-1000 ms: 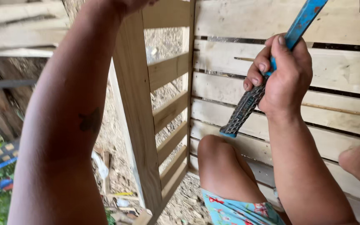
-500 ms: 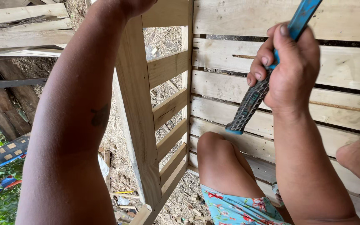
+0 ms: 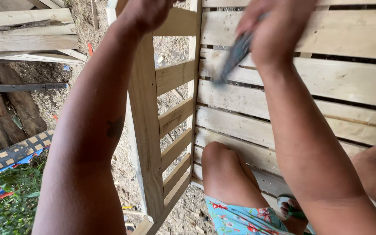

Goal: The person uses a hammer to drive nails into a wooden pallet structure. They repeatedly position a nail with one hand and strike it with a hammer in the other hand, working on different sections of the pallet frame.

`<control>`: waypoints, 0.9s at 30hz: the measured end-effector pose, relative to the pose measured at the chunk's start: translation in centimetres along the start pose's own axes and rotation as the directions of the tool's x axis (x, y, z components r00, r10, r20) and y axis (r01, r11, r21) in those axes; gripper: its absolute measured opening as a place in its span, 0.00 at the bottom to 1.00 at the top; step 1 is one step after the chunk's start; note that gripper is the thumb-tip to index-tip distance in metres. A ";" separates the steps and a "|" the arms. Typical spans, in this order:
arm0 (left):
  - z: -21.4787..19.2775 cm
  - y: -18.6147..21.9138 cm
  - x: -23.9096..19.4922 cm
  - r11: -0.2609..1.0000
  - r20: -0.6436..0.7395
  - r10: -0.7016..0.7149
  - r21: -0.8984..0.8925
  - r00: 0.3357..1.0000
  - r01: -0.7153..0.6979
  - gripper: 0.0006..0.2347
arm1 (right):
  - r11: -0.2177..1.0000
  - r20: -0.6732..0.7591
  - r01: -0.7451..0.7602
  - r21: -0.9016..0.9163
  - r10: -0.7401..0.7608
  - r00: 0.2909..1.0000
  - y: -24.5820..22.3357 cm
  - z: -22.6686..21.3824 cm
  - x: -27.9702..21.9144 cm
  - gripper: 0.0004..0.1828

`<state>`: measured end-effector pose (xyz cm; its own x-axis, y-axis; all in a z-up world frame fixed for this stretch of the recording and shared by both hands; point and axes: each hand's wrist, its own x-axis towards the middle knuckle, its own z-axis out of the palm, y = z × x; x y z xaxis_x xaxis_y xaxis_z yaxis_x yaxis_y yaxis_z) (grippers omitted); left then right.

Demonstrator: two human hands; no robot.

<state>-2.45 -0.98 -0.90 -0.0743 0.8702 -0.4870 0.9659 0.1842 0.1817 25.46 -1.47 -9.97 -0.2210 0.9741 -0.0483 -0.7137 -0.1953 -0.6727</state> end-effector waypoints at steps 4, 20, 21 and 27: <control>-0.2 1.0 0.5 0.996 -0.061 0.040 -0.073 0.997 -0.044 0.08 | 0.841 0.118 -0.524 -0.131 0.538 0.835 -0.8 -0.5 -0.7 0.08; 26.3 2.3 4.8 0.913 -0.224 0.408 0.086 0.885 -0.399 0.05 | 0.824 -0.426 -0.567 0.009 0.516 0.743 13.6 -16.8 -12.8 0.10; 27.6 1.6 5.2 0.899 -0.310 0.425 0.037 0.850 -0.436 0.09 | 0.822 -0.418 -0.569 -0.019 0.511 0.751 14.2 -17.7 -13.3 0.10; 29.2 -5.5 7.9 0.942 -0.504 0.332 0.127 0.797 -0.312 0.02 | 0.811 -0.367 -0.572 -0.121 0.499 0.785 15.2 -20.8 -15.0 0.10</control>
<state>-1.08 -8.48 -30.71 0.1360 0.9854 0.1029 0.9642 -0.1555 0.2146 31.72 -16.65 -34.83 -0.2853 0.7091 -0.6448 -0.3717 -0.7020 -0.6075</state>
